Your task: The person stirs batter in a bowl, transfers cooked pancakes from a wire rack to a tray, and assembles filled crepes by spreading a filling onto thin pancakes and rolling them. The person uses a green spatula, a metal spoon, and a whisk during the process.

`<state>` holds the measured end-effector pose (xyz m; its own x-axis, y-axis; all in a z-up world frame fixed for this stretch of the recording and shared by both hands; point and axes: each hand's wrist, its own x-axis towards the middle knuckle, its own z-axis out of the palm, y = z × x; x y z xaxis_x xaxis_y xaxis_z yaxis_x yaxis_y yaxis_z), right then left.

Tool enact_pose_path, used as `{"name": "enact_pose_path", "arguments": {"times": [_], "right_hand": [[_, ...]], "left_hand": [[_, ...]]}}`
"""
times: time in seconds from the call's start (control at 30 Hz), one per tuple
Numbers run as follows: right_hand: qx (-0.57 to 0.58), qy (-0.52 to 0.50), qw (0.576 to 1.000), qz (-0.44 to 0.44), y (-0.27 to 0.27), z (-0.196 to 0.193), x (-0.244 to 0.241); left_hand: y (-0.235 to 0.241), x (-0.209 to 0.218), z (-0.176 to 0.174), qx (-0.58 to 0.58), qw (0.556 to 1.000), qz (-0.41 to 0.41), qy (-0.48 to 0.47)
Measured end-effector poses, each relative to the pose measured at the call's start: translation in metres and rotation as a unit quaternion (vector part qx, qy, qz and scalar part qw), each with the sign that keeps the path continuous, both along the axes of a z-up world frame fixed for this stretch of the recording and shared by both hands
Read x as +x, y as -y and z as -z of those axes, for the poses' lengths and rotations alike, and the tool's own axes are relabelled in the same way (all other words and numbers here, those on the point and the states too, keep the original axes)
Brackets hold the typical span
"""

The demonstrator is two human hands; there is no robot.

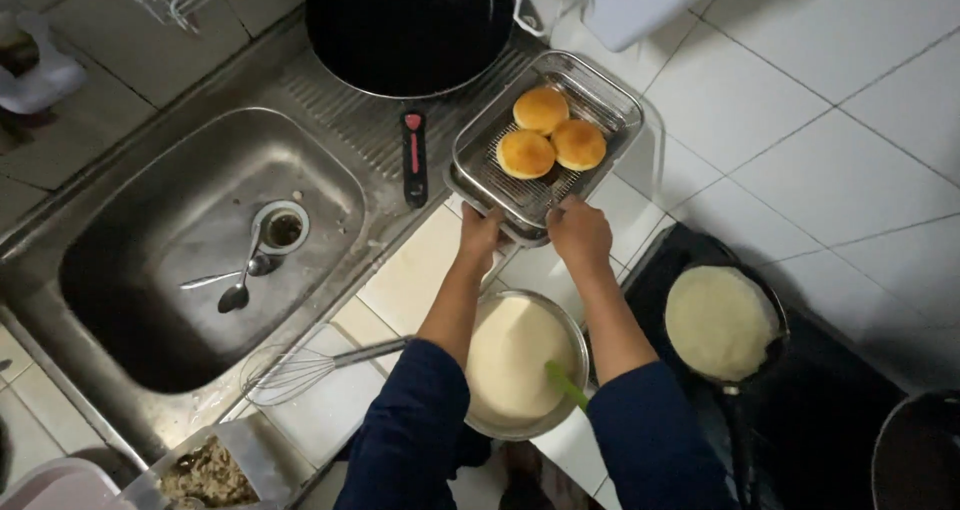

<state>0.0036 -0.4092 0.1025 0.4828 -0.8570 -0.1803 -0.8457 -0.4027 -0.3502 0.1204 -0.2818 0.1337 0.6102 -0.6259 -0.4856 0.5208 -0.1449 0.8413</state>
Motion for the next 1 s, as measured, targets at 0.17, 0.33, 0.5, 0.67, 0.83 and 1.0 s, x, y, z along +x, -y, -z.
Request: {"name": "enact_pose_path", "arguments": {"times": [0.17, 0.33, 0.5, 0.67, 0.83, 1.0], "right_hand": [[0.005, -0.031, 0.999, -0.024, -0.028, -0.047, -0.041], [0.032, -0.019, 0.999, -0.032, -0.047, -0.071, -0.084], [0.038, 0.013, 0.997, -0.063, -0.079, -0.113, -0.131], [0.000, 0.027, 0.994, -0.108, -0.110, -0.161, -0.180], [-0.101, 0.046, 0.974, -0.197, -0.125, -0.159, -0.203], [-0.197, 0.134, 0.916, -0.323, -0.161, -0.167, -0.198]], "left_hand": [[-0.019, -0.014, 0.055, -0.041, 0.997, -0.002, -0.064], [-0.046, -0.035, 0.107, -0.035, 0.996, 0.014, -0.083], [-0.089, -0.095, -0.005, -0.078, 0.992, -0.017, -0.100], [-0.121, -0.131, 0.108, -0.080, 0.990, -0.054, -0.100], [-0.178, -0.186, 0.064, -0.113, 0.978, -0.122, -0.124], [-0.267, -0.228, -0.059, -0.152, 0.963, -0.203, -0.093]]}}
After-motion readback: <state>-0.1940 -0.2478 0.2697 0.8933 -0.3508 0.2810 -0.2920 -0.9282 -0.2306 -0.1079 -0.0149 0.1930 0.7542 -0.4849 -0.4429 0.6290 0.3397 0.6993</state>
